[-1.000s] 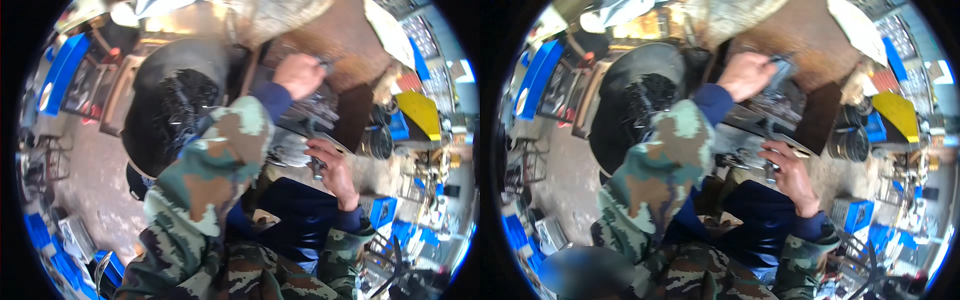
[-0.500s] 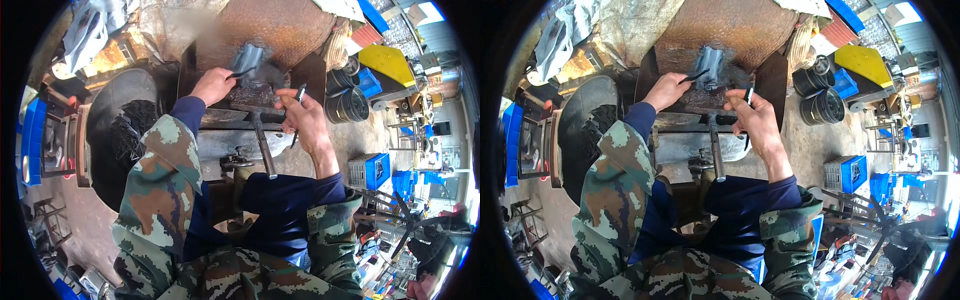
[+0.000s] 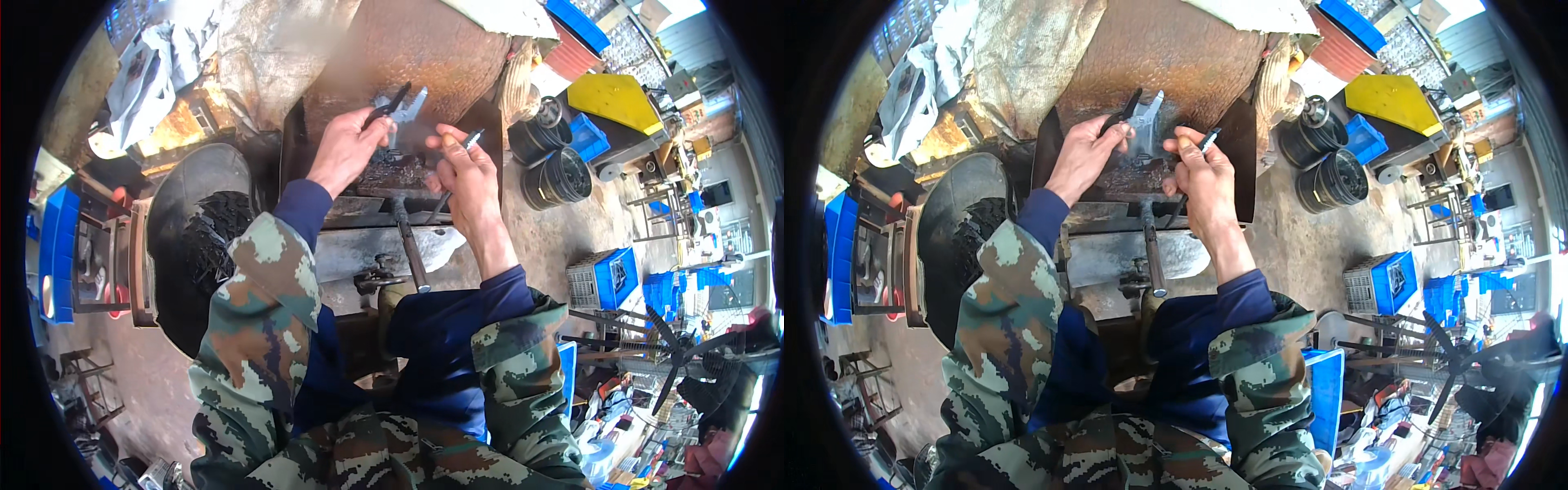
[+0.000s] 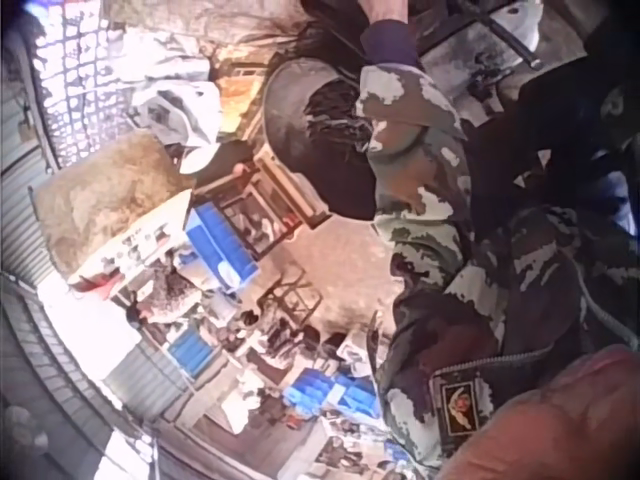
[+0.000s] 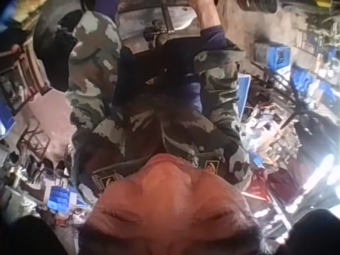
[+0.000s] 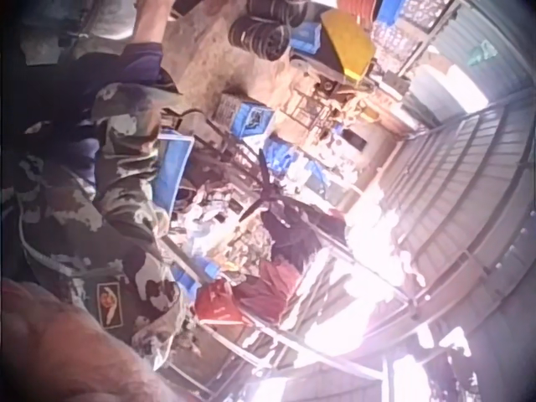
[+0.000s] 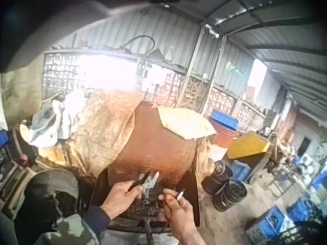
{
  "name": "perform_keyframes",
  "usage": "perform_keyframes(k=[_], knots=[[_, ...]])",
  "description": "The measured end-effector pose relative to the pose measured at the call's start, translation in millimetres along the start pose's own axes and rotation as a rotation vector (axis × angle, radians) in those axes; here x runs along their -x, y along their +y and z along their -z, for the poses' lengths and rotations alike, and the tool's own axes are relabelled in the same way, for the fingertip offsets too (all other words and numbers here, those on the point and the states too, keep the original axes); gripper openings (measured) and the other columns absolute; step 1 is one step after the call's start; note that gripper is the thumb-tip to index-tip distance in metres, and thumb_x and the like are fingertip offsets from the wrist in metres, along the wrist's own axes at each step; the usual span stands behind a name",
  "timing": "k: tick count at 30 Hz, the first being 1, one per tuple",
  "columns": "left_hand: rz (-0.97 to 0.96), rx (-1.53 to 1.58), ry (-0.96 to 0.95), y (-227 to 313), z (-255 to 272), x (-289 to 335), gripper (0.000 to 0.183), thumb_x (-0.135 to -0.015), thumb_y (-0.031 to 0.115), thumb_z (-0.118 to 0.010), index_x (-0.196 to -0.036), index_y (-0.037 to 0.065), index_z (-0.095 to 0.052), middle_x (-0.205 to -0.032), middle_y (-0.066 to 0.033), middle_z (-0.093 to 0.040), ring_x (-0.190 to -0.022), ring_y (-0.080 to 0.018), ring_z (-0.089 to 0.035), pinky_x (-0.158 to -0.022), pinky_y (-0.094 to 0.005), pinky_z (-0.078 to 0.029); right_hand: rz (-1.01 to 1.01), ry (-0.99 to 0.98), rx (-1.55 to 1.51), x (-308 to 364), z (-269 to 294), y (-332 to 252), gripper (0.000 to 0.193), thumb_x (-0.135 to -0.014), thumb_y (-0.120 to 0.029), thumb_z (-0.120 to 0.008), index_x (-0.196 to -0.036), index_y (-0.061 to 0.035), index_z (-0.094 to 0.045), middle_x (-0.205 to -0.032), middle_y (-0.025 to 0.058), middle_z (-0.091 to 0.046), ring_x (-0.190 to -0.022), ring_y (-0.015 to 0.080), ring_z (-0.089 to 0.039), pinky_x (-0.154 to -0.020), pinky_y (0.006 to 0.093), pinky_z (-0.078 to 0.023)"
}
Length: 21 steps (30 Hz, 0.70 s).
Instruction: Heating and manipulating metal rods using a forge and tongs in a workshop setting.
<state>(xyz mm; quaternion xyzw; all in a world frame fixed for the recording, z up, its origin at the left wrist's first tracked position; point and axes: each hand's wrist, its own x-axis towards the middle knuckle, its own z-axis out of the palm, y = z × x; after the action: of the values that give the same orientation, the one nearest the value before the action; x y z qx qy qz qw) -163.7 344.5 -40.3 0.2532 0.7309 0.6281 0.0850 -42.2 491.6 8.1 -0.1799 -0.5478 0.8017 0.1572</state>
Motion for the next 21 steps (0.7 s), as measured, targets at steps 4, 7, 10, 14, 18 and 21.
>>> perform_keyframes(k=[4, 7, 10, 14, 18, 21], knots=[[-0.006, 0.253, -0.062, 26.6, -14.0, 16.3, 0.019, -0.097, 0.016, -0.057, -0.092, 0.001, -0.067, -0.074, 0.0004, -0.062, -0.070, -0.0069, -0.052, -0.067, -0.0240, -0.043, 0.059, -0.060, -0.069, 4.4, -9.2, -1.9, 0.023, -0.100, -0.013, -0.054, -0.118, -0.0012, -0.059, -0.095, 0.0047, -0.065, -0.050, 0.0049, -0.035, -0.049, 0.0276, -0.044], [0.040, 0.331, -0.141, 33.6, -22.0, 20.6, 0.021, -0.100, 0.018, -0.055, -0.099, 0.002, -0.067, -0.076, 0.0029, -0.059, -0.075, -0.0052, -0.050, -0.071, -0.0230, -0.041, 0.077, -0.120, -0.059, 3.3, -3.0, -2.7, 0.024, -0.099, -0.012, -0.056, -0.120, -0.0022, -0.061, -0.082, 0.0007, -0.061, -0.050, 0.0046, -0.035, -0.049, 0.0272, -0.044], [0.011, 0.339, -0.162, 35.4, -21.7, 21.6, 0.022, -0.100, 0.021, -0.055, -0.100, 0.003, -0.067, -0.074, 0.0034, -0.057, -0.067, -0.0032, -0.046, -0.062, -0.0208, -0.037, 0.094, -0.120, -0.026, 4.0, -3.4, -2.5, 0.023, -0.099, -0.011, -0.056, -0.119, -0.0026, -0.063, -0.074, -0.0013, -0.058, -0.049, 0.0045, -0.035, -0.049, 0.0267, -0.044], [0.090, 0.301, -0.180, 42.7, -18.3, 24.7, 0.022, -0.100, 0.023, -0.055, -0.100, 0.005, -0.068, -0.072, 0.0041, -0.056, -0.059, -0.0013, -0.040, -0.053, -0.0193, -0.030, 0.102, -0.081, 0.022, 5.9, -6.1, -4.6, 0.022, -0.098, -0.008, -0.055, -0.118, -0.0026, -0.064, -0.067, -0.0030, -0.053, -0.050, 0.0043, -0.036, -0.047, 0.0262, -0.043], [0.070, 0.319, -0.182, 46.0, -18.6, 26.0, 0.023, -0.099, 0.025, -0.055, -0.100, 0.006, -0.068, -0.070, 0.0044, -0.056, -0.055, -0.0008, -0.037, -0.049, -0.0195, -0.027, 0.115, -0.097, 0.017, 5.4, -2.8, -4.6, 0.022, -0.098, -0.008, -0.056, -0.118, -0.0028, -0.064, -0.065, -0.0037, -0.051, -0.050, 0.0042, -0.035, -0.047, 0.0264, -0.043], [-0.001, 0.253, -0.148, 43.9, -20.3, 27.7, 0.022, -0.099, 0.022, -0.056, -0.099, 0.003, -0.067, -0.070, 0.0031, -0.057, -0.057, -0.0028, -0.042, -0.050, -0.0207, -0.032, 0.117, -0.118, 0.022, 5.1, -2.0, -4.3, 0.023, -0.098, -0.009, -0.055, -0.119, -0.0028, -0.064, -0.063, -0.0047, -0.048, -0.050, 0.0044, -0.035, -0.048, 0.0264, -0.043]])
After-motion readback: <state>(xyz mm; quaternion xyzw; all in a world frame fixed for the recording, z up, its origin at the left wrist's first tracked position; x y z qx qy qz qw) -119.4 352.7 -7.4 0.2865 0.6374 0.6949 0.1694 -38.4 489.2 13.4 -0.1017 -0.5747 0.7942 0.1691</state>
